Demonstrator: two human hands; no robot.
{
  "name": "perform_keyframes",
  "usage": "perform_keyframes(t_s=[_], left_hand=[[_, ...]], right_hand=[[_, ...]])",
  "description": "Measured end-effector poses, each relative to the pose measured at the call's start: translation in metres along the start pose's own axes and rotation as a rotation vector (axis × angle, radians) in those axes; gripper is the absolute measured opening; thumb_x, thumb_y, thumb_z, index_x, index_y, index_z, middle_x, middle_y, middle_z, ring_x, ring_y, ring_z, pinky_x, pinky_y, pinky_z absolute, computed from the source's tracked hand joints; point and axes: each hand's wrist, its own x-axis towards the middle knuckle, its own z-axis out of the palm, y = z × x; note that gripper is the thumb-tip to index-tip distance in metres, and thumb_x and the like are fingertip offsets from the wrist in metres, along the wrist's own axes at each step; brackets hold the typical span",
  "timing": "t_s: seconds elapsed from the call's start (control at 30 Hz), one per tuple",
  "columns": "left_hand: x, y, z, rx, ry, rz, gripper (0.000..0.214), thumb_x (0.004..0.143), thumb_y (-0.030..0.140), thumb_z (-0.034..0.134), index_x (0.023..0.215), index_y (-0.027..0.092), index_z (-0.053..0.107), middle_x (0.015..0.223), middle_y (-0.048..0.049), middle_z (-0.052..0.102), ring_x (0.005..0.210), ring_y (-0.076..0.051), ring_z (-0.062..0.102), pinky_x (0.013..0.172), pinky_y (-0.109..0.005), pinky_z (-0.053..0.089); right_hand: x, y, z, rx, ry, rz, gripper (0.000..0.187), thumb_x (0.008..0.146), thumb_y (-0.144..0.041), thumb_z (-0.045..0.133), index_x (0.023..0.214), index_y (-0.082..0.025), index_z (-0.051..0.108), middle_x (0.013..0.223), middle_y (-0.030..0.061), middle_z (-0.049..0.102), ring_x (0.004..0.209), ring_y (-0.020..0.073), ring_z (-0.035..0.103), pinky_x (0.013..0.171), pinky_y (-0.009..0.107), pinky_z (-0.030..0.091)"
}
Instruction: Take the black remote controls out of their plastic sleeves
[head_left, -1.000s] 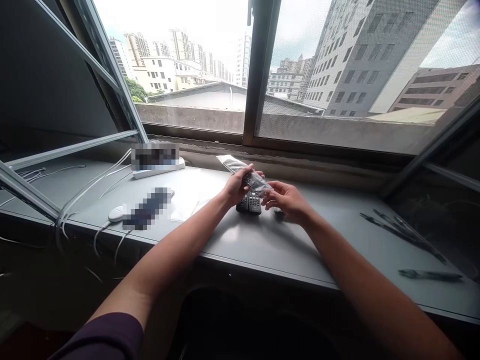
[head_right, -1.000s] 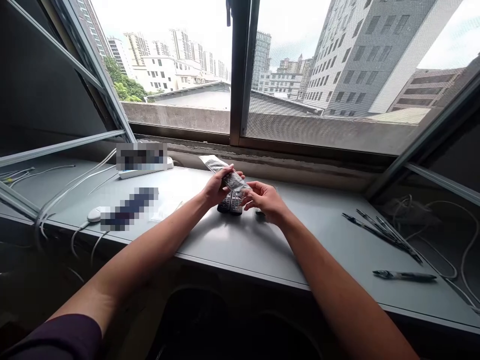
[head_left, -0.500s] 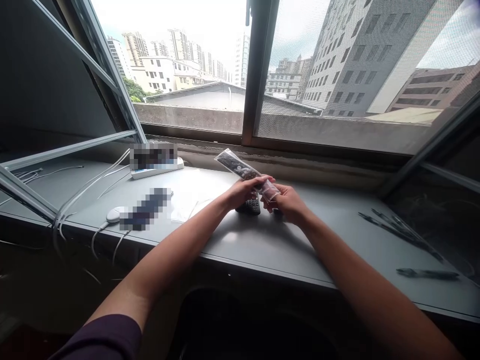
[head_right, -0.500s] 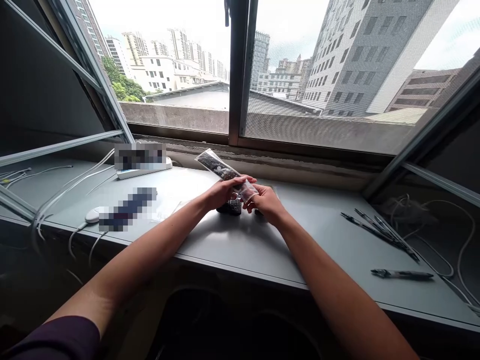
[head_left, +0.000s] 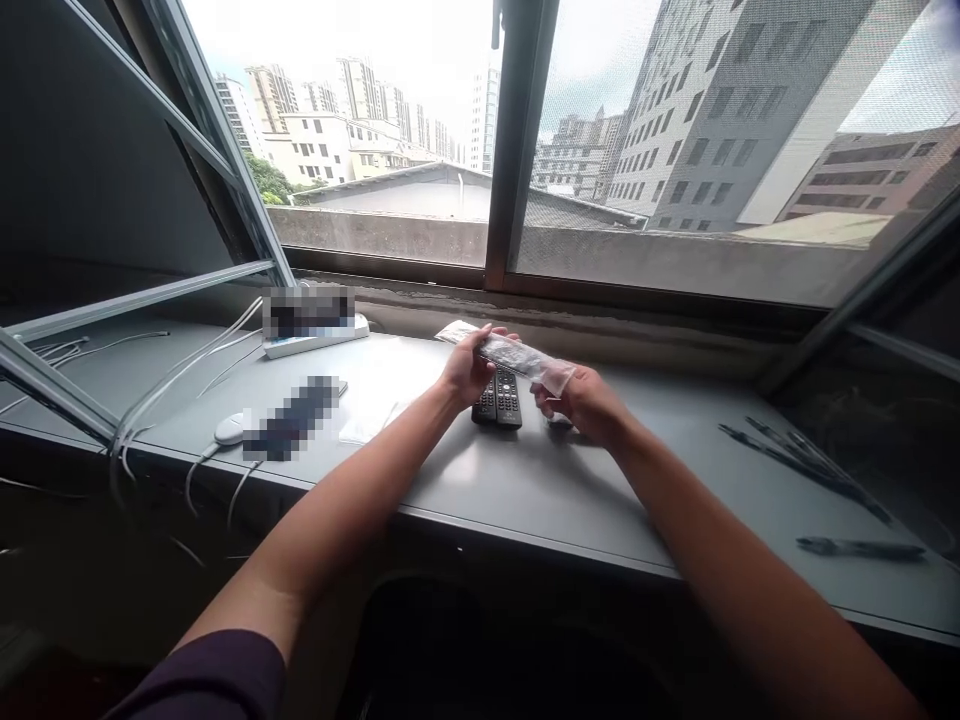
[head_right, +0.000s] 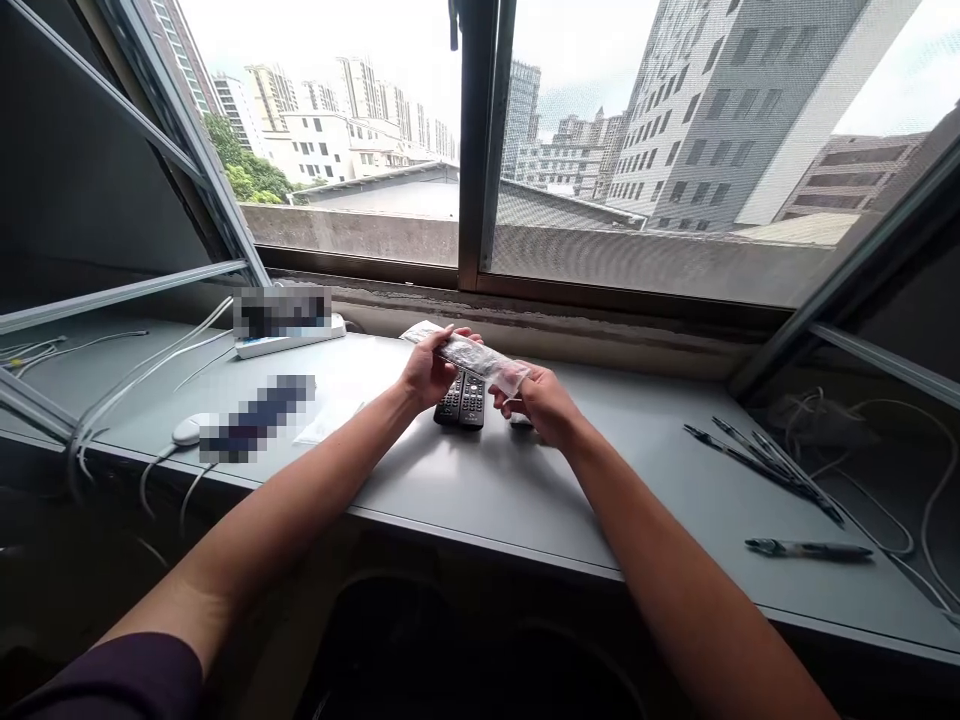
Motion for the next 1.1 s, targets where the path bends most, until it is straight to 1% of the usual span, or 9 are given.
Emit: perform_keyframes(t_s=[0.23,0.43,0.6,0.67,0.7,0.77,0.87,0.97,1.1], left_hand=[[-0.006,-0.011,0.003,0.099,-0.156,-0.031,0.033,0.09,0.036,0.079,0.116,0.015,0.08,0.124,-0.0197,0.08,0.114,-0.029,0.077,0.044,-0.018,0.038],[-0.004,-0.004,0.004,0.006,-0.036,0.012,0.025,0.093,0.03,0.074,0.11,0.013,0.078,0.126,-0.0189,0.079,0.108,-0.026,0.079,0.042,-0.017,0.036],[-0.004,0.006,0.002,-0.094,0.081,0.107,0.026,0.099,0.03,0.064,0.115,0.012,0.074,0.125,-0.0168,0.08,0.104,-0.022,0.08,0.04,-0.015,0.035],[-0.005,0.006,0.003,-0.07,0.058,0.111,0.028,0.1,0.03,0.062,0.117,0.012,0.074,0.123,-0.0169,0.08,0.105,-0.023,0.08,0.04,-0.016,0.037],[-0.006,0.004,0.003,-0.04,0.024,0.099,0.028,0.1,0.031,0.062,0.117,0.011,0.074,0.122,-0.0173,0.081,0.107,-0.024,0.08,0.042,-0.016,0.039],[-0.008,0.0,0.004,0.041,-0.081,0.042,0.03,0.1,0.033,0.064,0.118,0.011,0.076,0.121,-0.0185,0.081,0.109,-0.027,0.08,0.049,-0.019,0.049],[-0.011,-0.009,0.006,0.169,-0.252,-0.064,0.036,0.1,0.039,0.067,0.12,0.011,0.078,0.122,-0.02,0.081,0.108,-0.03,0.079,0.065,-0.028,0.06],[-0.015,-0.013,0.007,0.239,-0.364,-0.114,0.04,0.101,0.042,0.065,0.124,0.011,0.077,0.125,-0.0208,0.08,0.114,-0.031,0.078,0.074,-0.031,0.063],[-0.017,-0.012,0.008,0.249,-0.373,-0.085,0.045,0.103,0.046,0.064,0.134,0.015,0.072,0.131,-0.0191,0.078,0.124,-0.033,0.076,0.076,-0.031,0.062]], right_hand=[[-0.007,-0.002,0.009,-0.126,-0.083,0.012,0.051,0.086,-0.068,0.087,0.086,-0.019,0.075,0.071,0.0049,0.069,0.055,0.0131,0.053,0.049,0.028,0.044],[-0.005,-0.003,0.006,-0.074,-0.05,0.033,0.043,0.082,-0.056,0.095,0.094,-0.018,0.079,0.082,0.0064,0.073,0.062,0.014,0.06,0.05,0.026,0.048],[0.003,-0.006,-0.002,0.215,0.1,0.046,0.019,0.089,-0.024,0.083,0.107,-0.022,0.078,0.114,0.0086,0.081,0.097,0.0203,0.076,0.077,0.029,0.066],[0.005,-0.01,-0.005,0.3,0.16,0.057,0.011,0.097,-0.028,0.073,0.104,-0.021,0.077,0.115,0.0107,0.081,0.102,0.022,0.077,0.088,0.033,0.068],[0.005,-0.012,-0.006,0.313,0.166,0.073,0.017,0.102,-0.034,0.068,0.104,-0.02,0.077,0.115,0.0122,0.081,0.102,0.0232,0.078,0.09,0.035,0.068],[0.002,-0.016,-0.005,0.287,0.097,0.148,0.036,0.109,-0.049,0.06,0.105,-0.018,0.077,0.112,0.0153,0.082,0.099,0.0261,0.079,0.089,0.038,0.069],[-0.006,-0.019,-0.003,0.178,-0.184,0.293,0.051,0.107,-0.064,0.061,0.114,-0.016,0.079,0.106,0.0167,0.084,0.09,0.0287,0.081,0.082,0.04,0.07],[-0.013,-0.018,-0.003,0.07,-0.449,0.367,0.051,0.099,-0.061,0.078,0.117,-0.013,0.08,0.102,0.0171,0.085,0.085,0.0282,0.083,0.077,0.039,0.069],[-0.016,-0.014,-0.006,0.0,-0.541,0.347,0.051,0.092,-0.054,0.089,0.116,-0.01,0.082,0.105,0.0187,0.085,0.083,0.0255,0.083,0.072,0.032,0.067]])
